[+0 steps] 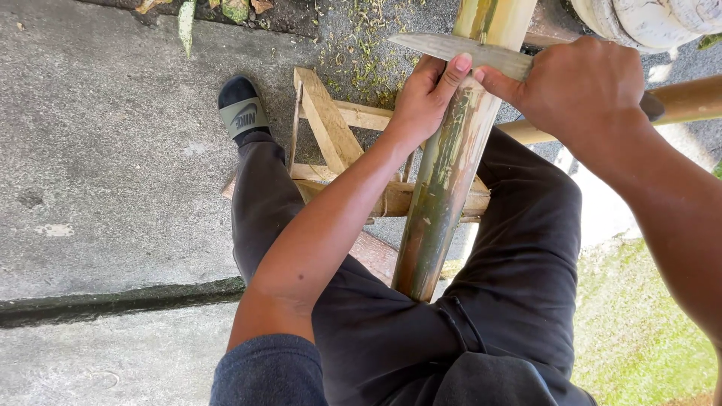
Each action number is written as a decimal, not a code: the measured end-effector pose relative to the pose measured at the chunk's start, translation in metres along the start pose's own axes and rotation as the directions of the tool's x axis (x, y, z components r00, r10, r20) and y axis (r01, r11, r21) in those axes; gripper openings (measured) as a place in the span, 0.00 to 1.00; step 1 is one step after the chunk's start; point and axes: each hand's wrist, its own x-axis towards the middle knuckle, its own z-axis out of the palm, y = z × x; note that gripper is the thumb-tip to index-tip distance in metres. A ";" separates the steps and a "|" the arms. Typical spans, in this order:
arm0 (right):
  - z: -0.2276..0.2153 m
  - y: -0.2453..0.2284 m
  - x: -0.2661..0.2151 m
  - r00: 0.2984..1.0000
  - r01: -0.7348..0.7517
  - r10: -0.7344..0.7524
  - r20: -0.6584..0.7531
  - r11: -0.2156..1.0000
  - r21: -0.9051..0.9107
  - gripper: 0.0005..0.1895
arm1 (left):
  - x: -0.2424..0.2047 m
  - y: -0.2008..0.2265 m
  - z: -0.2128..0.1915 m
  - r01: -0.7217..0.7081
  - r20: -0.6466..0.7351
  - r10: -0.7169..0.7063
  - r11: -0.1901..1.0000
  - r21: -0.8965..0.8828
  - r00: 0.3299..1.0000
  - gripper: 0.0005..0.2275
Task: Scraping the outer layer of a bamboo pole with a knife.
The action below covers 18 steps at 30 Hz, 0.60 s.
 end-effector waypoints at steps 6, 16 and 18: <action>0.008 0.003 0.001 0.998 0.033 -0.034 -0.053 0.999 -0.016 0.50 | -0.001 0.003 0.000 0.013 0.006 -0.013 0.999 -0.030 1.000 0.38; 0.006 0.011 0.019 0.994 0.037 -0.040 -0.098 0.999 -0.032 0.50 | 0.023 0.005 0.003 -0.067 -0.092 0.076 0.992 0.104 0.993 0.36; 0.010 0.014 0.024 0.996 0.036 -0.040 -0.077 0.998 -0.051 0.51 | 0.020 0.010 0.003 -0.089 -0.109 0.098 0.992 0.086 0.989 0.36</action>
